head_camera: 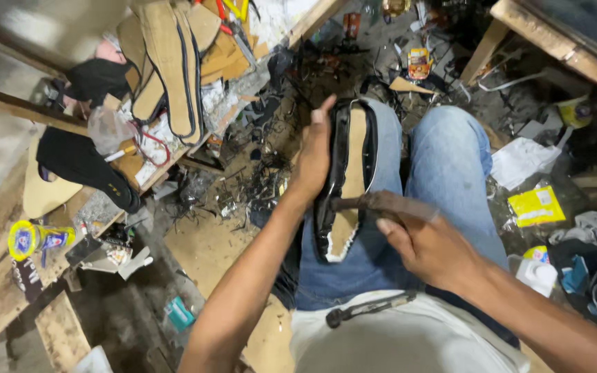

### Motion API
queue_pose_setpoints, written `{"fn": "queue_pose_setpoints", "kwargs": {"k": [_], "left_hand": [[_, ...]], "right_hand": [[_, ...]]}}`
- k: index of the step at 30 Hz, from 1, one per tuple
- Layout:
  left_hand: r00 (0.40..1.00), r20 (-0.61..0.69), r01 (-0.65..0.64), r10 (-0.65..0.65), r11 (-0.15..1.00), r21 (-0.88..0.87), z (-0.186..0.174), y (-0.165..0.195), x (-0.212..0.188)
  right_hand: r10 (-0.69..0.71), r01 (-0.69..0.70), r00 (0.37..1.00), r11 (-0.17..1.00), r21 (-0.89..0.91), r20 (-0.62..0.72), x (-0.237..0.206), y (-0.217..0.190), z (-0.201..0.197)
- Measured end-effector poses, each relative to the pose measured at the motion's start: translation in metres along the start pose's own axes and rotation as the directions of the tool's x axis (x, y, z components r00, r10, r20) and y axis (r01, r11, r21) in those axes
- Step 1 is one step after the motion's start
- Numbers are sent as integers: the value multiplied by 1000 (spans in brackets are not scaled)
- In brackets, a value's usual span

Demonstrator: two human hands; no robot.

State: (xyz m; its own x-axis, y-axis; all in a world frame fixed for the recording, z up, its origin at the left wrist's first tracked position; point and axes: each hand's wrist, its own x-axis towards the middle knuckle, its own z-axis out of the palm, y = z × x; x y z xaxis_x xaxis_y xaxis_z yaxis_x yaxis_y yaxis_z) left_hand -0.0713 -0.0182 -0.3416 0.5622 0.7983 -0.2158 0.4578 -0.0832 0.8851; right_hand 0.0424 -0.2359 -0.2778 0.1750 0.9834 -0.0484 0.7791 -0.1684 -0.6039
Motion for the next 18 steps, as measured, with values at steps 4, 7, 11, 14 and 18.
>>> {"fn": "queue_pose_setpoints", "kwargs": {"k": [4, 7, 11, 14, 18], "left_hand": [[999, -14, -53, 52, 995, -87, 0, 4, -2], [999, -3, -54, 54, 995, -89, 2, 6, -3], [999, 18, -49, 50, 997, -56, 3, 5, -4], [993, 61, -75, 96, 956, -284, 5, 2, -1], [998, -2, -57, 57, 995, -81, 9, 0, 5]], "right_hand": [[44, -55, 990, 995, 82, 133, -10, 4, -6], [-363, 515, 805, 820, 250, -469, -20, 4, -8], [-176, 234, 964, 916, 327, -198, -19, 4, 5], [42, 12, 992, 908, 419, -118, -14, 9, 16], [278, -247, 960, 891, 381, -28, -16, 21, 28]]}}
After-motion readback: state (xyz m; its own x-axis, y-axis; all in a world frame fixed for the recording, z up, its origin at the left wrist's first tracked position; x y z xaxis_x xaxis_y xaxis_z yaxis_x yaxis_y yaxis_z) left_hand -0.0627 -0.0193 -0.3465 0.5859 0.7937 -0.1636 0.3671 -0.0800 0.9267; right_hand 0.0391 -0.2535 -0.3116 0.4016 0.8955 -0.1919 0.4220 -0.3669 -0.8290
